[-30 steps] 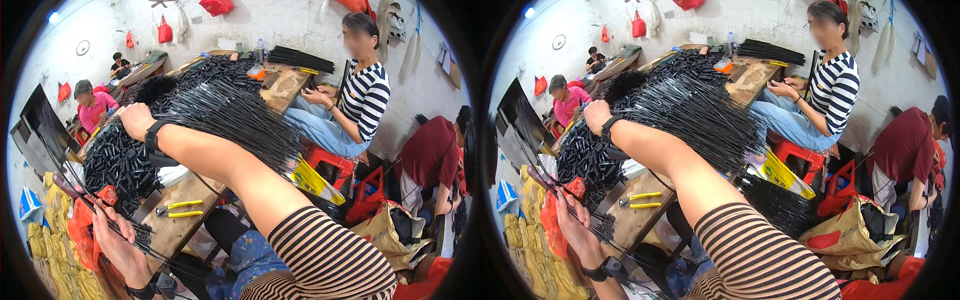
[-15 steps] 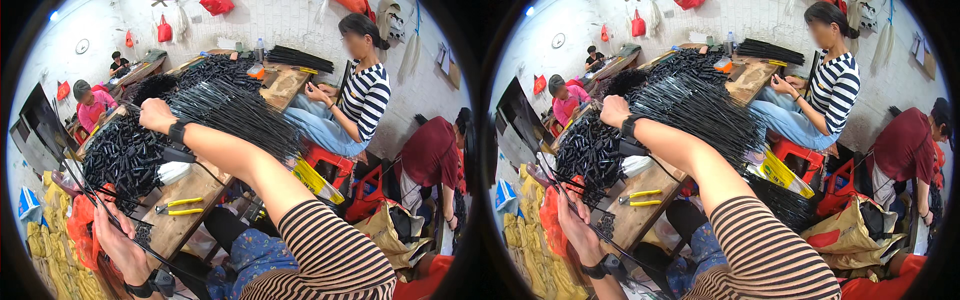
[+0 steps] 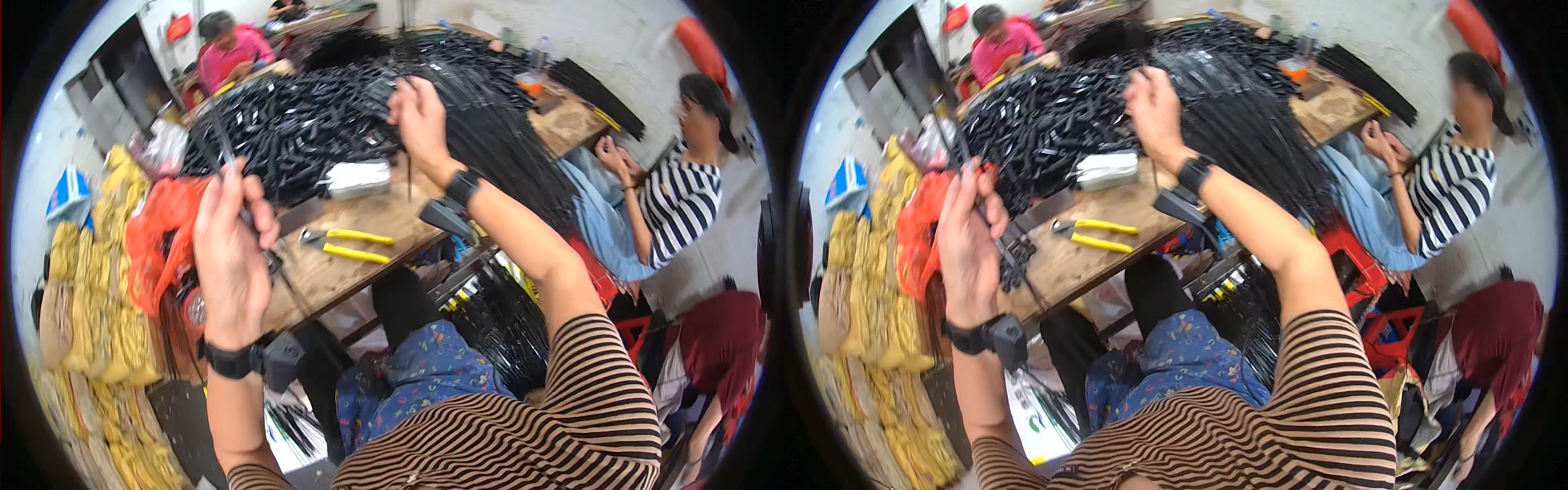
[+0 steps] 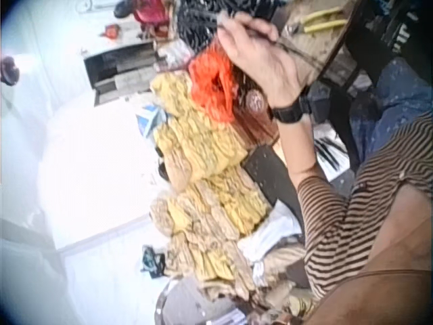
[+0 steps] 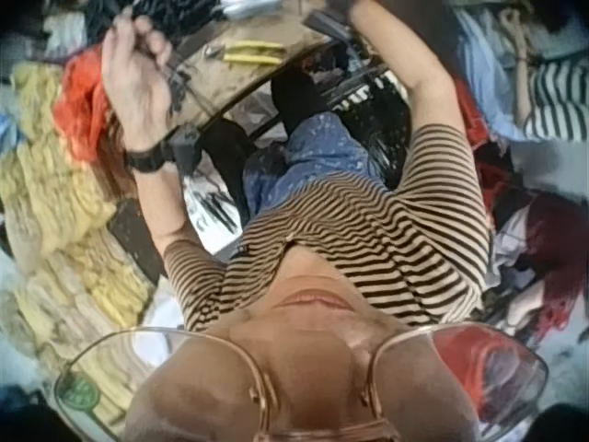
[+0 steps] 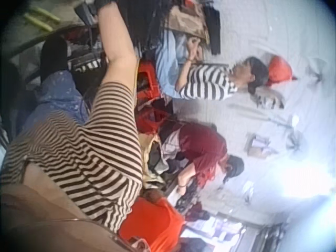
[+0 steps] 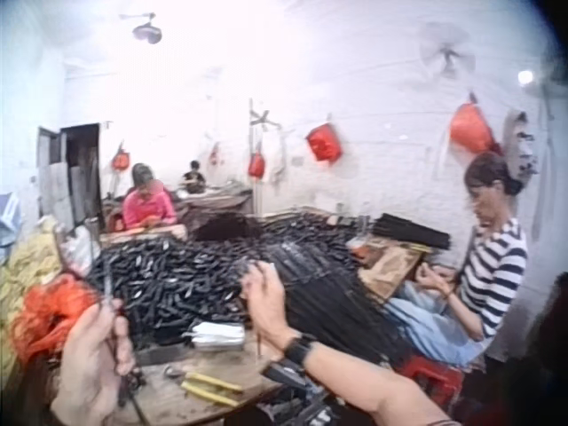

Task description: The recorder is assembling small black umbrella-related components on a long work table.

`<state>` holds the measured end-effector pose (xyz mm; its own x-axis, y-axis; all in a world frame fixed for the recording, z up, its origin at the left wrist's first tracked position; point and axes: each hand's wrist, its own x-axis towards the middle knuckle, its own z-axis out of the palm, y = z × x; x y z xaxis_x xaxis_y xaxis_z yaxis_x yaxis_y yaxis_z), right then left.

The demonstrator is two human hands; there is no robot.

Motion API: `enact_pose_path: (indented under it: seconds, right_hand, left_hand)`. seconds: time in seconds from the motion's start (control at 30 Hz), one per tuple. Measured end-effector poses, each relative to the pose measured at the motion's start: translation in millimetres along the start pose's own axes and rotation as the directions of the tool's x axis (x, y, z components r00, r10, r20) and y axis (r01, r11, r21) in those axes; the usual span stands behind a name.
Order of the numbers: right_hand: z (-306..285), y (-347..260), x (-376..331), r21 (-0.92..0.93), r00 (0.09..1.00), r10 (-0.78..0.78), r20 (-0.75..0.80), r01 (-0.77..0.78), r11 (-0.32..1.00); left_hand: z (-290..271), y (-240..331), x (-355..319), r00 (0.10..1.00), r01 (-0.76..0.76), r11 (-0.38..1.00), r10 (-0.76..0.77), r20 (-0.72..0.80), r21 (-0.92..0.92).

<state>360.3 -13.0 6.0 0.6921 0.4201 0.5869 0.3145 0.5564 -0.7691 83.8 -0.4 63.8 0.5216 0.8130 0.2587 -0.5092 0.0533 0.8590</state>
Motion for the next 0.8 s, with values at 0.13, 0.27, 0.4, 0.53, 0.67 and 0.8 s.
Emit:
enact_pose_path:
  seconds: [0.13,0.27,0.4,0.53,0.67,0.8]
  right_hand:
    - [-29,25,-22,-0.119,0.996,0.062,0.064,-0.054,0.991]
    - [-5,7,-19,-0.106,0.998,0.037,0.05,-0.031,0.994]
    - [12,-40,-23,0.054,0.992,0.057,0.11,-0.063,0.997]
    - [28,-62,-49,0.045,0.964,0.094,0.249,-0.108,0.993]
    - [23,-86,-75,-0.16,0.949,0.206,0.239,-0.171,0.972]
    - [30,-93,-97,0.097,0.877,0.32,0.359,-0.376,0.922]
  left_hand:
    - [8,-7,9,0.998,0.028,0.999,-0.026,0.062,-0.033]
    - [5,-13,9,0.995,0.096,0.994,-0.097,-0.004,-0.048]
    - [21,-10,6,0.997,0.069,0.997,-0.07,-0.033,-0.028]
    - [7,-9,13,0.996,0.06,0.997,-0.062,-0.061,-0.041]
    - [11,-24,24,0.998,0.063,0.995,-0.063,0.011,-0.074]
    - [16,-26,26,0.995,0.062,0.99,-0.071,-0.068,-0.128]
